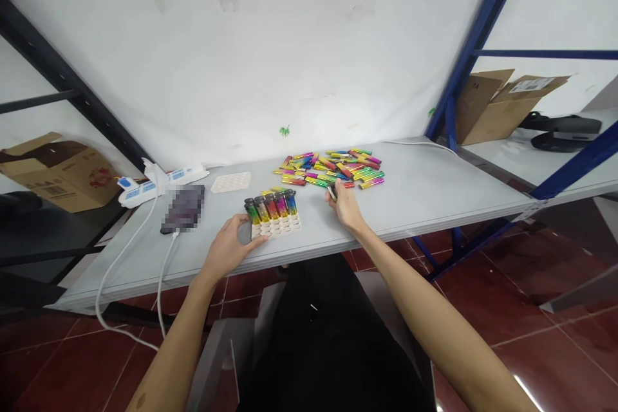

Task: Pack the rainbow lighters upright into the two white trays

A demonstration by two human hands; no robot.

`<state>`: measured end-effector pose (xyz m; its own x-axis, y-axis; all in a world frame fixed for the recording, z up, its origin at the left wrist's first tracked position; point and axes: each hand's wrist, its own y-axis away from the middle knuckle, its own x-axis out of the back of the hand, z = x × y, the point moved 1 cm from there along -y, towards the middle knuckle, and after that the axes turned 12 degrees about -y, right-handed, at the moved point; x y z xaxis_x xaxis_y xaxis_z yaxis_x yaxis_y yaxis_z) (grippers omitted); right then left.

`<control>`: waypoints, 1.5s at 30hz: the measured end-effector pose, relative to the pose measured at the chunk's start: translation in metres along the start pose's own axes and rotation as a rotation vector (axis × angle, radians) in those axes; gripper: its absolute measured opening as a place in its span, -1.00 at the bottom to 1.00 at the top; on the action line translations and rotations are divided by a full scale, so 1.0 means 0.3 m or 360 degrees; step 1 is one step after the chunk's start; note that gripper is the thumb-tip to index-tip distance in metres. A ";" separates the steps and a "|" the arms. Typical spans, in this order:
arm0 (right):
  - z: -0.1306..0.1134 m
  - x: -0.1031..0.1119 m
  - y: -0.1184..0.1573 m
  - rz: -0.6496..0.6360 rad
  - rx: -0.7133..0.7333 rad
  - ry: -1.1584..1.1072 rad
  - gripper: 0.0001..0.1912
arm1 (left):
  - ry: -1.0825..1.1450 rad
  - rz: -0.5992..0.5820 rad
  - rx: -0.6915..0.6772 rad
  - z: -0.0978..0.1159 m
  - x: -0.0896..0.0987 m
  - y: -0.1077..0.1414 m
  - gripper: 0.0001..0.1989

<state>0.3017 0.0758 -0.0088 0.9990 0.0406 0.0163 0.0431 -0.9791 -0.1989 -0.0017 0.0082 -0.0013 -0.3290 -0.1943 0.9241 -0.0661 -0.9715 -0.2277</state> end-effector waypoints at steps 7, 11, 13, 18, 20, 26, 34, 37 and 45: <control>-0.142 -0.104 0.051 -0.0340 0.0398 0.0291 -0.67 | 0.0007 0.0027 -0.0021 -0.002 -0.005 0.000 -0.39; -0.235 -0.217 0.060 -0.0547 0.0529 0.0391 -0.75 | 0.0009 0.0048 -0.0043 0.002 -0.005 0.001 -0.41; -0.256 -0.271 0.052 -0.0571 0.0525 0.0439 -0.78 | 0.0011 0.0050 -0.0051 0.003 -0.004 0.002 -0.41; -0.258 -0.362 0.030 -0.0665 0.0560 0.0828 -0.81 | 0.0016 0.0033 -0.0060 0.008 0.001 0.006 -0.42; -0.266 -0.381 0.029 -0.0719 0.0551 0.1047 -0.79 | 0.0011 0.0028 -0.0061 0.010 0.004 0.006 -0.43; -0.353 -0.424 0.043 -0.0872 0.0483 0.1734 -0.80 | 0.0037 0.0034 -0.0048 0.008 0.003 0.002 -0.44; -0.355 -0.485 0.040 -0.0891 0.0497 0.1914 -0.82 | 0.0054 0.0051 -0.0060 0.001 -0.004 -0.003 -0.46; -0.336 -0.468 0.050 -0.0868 0.0436 0.1868 -0.76 | 0.0075 0.0054 -0.0055 -0.001 -0.007 -0.002 -0.43; -0.256 -0.198 -0.005 -0.0001 0.0297 0.1704 -0.51 | 0.0073 0.0019 -0.0028 0.004 0.000 -0.002 -0.42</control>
<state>0.2418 0.0596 0.0657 0.4775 -0.2424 0.8445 0.1343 -0.9298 -0.3428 -0.0005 0.0085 -0.0009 -0.3725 -0.1988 0.9065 -0.0784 -0.9666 -0.2442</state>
